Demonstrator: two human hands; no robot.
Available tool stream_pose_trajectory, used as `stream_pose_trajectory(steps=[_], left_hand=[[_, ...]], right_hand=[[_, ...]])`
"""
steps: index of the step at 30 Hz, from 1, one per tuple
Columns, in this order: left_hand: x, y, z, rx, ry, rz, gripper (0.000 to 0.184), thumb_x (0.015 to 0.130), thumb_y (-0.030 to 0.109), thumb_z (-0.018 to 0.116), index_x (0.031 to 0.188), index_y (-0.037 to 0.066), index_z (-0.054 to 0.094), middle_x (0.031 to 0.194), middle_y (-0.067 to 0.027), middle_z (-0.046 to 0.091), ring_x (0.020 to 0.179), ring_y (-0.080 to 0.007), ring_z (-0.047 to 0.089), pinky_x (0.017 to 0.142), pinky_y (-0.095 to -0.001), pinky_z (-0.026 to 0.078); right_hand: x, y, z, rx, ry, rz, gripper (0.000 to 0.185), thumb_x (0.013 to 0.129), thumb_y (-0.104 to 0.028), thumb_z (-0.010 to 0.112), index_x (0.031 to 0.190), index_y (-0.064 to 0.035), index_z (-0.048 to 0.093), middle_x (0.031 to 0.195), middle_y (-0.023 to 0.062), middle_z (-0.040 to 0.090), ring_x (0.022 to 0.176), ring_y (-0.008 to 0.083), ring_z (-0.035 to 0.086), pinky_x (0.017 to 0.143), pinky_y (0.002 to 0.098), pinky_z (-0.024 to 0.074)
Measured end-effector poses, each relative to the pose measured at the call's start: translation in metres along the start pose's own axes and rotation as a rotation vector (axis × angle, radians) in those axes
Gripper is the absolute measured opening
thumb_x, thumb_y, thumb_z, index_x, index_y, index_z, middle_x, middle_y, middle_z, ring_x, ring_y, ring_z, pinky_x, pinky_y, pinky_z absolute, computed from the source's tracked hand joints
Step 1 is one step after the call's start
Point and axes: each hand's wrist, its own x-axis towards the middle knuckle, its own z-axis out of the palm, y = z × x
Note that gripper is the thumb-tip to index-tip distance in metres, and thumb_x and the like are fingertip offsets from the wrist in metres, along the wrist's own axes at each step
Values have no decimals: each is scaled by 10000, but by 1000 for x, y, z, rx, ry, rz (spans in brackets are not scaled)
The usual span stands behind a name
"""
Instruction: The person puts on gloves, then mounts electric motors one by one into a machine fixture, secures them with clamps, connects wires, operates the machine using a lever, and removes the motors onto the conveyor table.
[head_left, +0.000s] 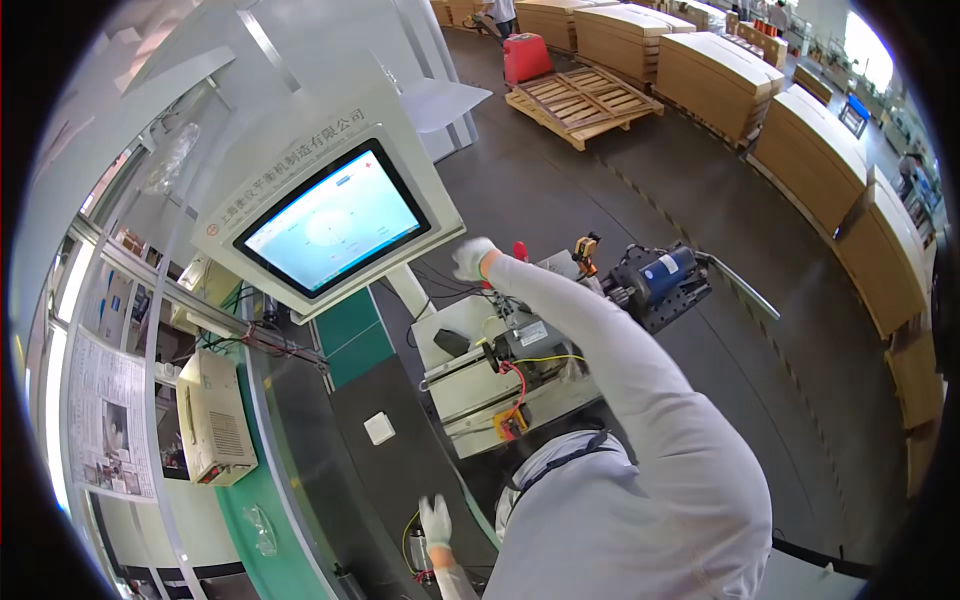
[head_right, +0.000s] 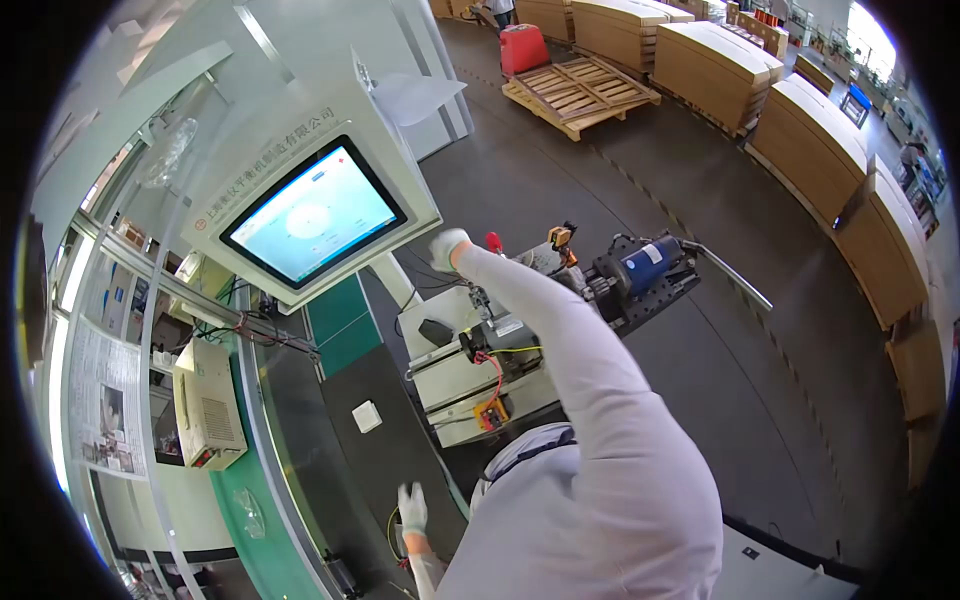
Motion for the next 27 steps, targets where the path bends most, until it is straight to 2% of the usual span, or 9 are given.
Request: stream_pose_trajectory(steps=[2,4,6,10,14,16,18,20,27], left_hand=[[28,77,-15,130,-4,130,522,931,325,528,1251,-86,491,1314,-292,476,1255,-404,430,1067,-411,342],[63,114,-23,105,-40,316,478,931,295,540,1235,-72,510,1304,-285,488,1239,-401,449,1054,-411,360],[88,156,-22,27,-150,397,435,935,263,535,1236,-49,517,1312,-270,488,1242,-394,449,1053,-410,363],[146,192,46,102,-148,623,445,926,270,536,1299,32,483,1308,-207,503,1244,-380,441,1060,-427,338],[175,253,98,173,-113,705,471,932,336,485,1338,98,471,1289,-195,514,1224,-368,458,1035,-438,355],[190,269,117,412,-114,717,436,938,353,441,1297,117,513,1247,-187,545,1193,-352,485,998,-430,387],[196,276,126,528,-123,717,426,941,361,419,1277,126,533,1227,-183,561,1178,-344,499,980,-426,403],[204,280,126,625,-168,732,400,939,367,398,1202,123,575,1150,-167,597,1107,-331,538,929,-424,428],[224,282,134,643,-226,776,361,933,349,401,1089,103,614,1028,-147,634,980,-329,585,871,-450,448]], right_hand=[[20,-6,30,-93,-248,-236,293,722,-313,633,929,-136,741,969,77,709,918,272,670,712,406,537],[-3,-6,-19,-174,26,-175,319,737,-371,638,916,-128,741,958,98,709,915,287,667,731,410,527],[-27,-5,-72,-221,38,-217,355,772,-411,591,922,-122,733,957,103,708,911,302,663,759,420,519],[-118,-1,-132,134,256,-78,372,824,-390,563,968,-76,701,946,163,689,906,336,651,764,435,515],[-185,15,-62,384,414,-313,378,888,-371,547,1068,-51,639,968,214,651,899,387,621,772,437,501],[-230,13,-28,481,344,-127,364,919,-351,538,1101,-43,601,969,207,623,880,380,616,792,435,491],[-269,26,13,186,614,-421,367,929,-338,546,1077,-5,595,947,211,613,865,362,618,789,437,481],[-308,19,37,801,486,23,348,925,-323,561,1062,-7,604,957,222,613,884,336,618,800,429,466],[-345,30,111,984,389,429,358,886,-337,586,1069,-32,624,910,213,648,873,362,628,774,432,481]])
